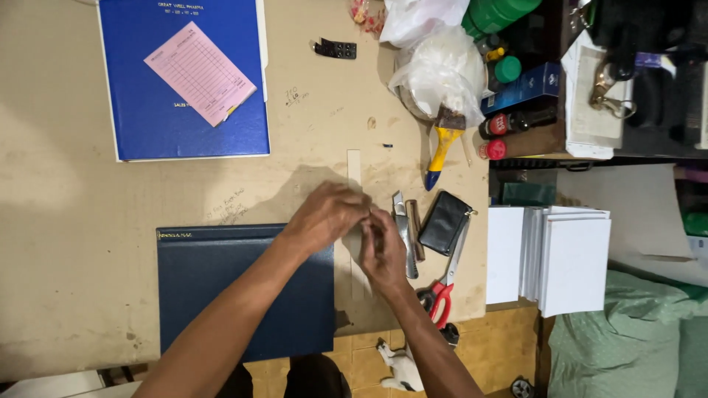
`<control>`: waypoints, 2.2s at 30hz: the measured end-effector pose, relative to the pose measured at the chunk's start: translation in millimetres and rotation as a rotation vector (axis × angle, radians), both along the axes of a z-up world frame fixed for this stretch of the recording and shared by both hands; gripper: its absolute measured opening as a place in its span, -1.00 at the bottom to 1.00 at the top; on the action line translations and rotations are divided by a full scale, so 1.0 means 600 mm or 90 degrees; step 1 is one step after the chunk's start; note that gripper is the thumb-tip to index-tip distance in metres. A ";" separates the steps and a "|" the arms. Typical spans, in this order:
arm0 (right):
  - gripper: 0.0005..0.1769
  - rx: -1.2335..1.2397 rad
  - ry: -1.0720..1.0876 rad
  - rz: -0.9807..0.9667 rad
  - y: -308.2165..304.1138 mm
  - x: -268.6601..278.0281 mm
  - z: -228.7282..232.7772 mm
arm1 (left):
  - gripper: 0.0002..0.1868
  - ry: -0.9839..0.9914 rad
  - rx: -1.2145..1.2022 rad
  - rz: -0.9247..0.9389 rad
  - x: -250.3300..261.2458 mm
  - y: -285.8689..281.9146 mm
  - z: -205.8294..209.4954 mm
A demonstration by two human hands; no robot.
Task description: The person trims the edges of a book cover using a utility knife and ruler, then applies a metallic strip to the spine using scissors and a small tool. The person handles the book, ruler, utility knife, scissors, and metallic strip during the process.
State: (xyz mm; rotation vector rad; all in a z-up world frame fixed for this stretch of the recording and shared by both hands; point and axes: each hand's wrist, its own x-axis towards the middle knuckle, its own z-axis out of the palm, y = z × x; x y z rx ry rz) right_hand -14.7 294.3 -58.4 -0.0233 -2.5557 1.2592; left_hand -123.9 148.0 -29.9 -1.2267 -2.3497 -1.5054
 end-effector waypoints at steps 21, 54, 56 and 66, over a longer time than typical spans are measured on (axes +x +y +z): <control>-0.61 0.077 0.056 0.127 0.011 -0.006 0.017 | -0.83 0.132 -0.194 0.158 0.074 -0.044 -0.059; -0.56 0.156 0.032 0.169 0.039 0.002 0.017 | -0.75 0.043 -0.183 0.213 0.077 -0.035 -0.048; -0.58 0.181 0.041 0.182 0.044 0.007 0.012 | -0.74 0.048 -0.180 0.212 0.075 -0.037 -0.042; -0.44 0.141 0.048 0.183 0.045 -0.008 0.025 | -0.69 0.054 -0.181 0.217 0.077 -0.035 -0.053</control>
